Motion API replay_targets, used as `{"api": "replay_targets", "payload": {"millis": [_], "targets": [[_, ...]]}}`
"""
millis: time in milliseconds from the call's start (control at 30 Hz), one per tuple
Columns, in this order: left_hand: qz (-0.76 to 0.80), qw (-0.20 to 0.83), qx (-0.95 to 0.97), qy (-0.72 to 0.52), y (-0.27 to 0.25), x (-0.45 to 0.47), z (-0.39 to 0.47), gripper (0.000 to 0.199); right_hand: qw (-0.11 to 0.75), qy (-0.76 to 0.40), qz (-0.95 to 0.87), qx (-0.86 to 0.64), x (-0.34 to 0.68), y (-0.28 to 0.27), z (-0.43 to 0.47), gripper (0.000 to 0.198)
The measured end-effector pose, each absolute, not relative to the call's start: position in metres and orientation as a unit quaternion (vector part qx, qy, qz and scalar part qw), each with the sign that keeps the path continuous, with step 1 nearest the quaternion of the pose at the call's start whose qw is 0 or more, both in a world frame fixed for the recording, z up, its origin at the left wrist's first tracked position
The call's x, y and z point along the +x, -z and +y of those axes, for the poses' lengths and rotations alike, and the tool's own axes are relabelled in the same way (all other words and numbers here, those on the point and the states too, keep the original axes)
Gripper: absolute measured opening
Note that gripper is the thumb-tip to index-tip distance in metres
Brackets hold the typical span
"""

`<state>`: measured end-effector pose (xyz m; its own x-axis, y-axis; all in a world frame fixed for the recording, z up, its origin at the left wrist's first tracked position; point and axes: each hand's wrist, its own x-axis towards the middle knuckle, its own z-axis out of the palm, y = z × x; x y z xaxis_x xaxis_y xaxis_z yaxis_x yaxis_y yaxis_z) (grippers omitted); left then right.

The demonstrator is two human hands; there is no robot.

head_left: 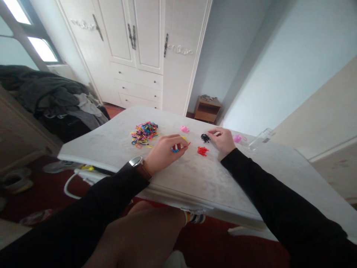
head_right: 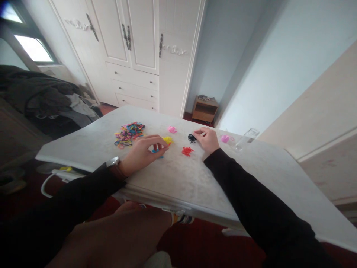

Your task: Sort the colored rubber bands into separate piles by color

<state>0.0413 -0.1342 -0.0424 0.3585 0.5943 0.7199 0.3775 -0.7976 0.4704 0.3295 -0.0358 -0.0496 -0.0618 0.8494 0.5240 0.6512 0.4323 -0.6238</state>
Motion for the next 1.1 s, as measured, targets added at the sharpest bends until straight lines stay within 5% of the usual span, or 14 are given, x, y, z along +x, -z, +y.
{"api": "replay_targets", "payload": {"millis": [267,600,867,1100], "targets": [[0.292,0.113,0.822,-0.475,0.044,0.041,-0.132,0.011,0.491,-0.091,-0.726,-0.472,0.315,0.032,-0.065,0.023],[0.290,0.147,0.834,-0.446,0.040,0.041,-0.137,0.015,0.391,-0.153,-0.857,-0.297,0.271,0.017,-0.122,0.020],[0.309,0.157,0.823,-0.449,0.038,0.041,-0.138,0.005,0.382,-0.147,-0.857,-0.313,0.298,0.007,-0.102,0.009],[0.306,0.155,0.822,-0.454,0.037,0.042,-0.138,0.009,0.366,-0.265,-0.794,-0.407,0.332,0.012,-0.075,0.027]]}}
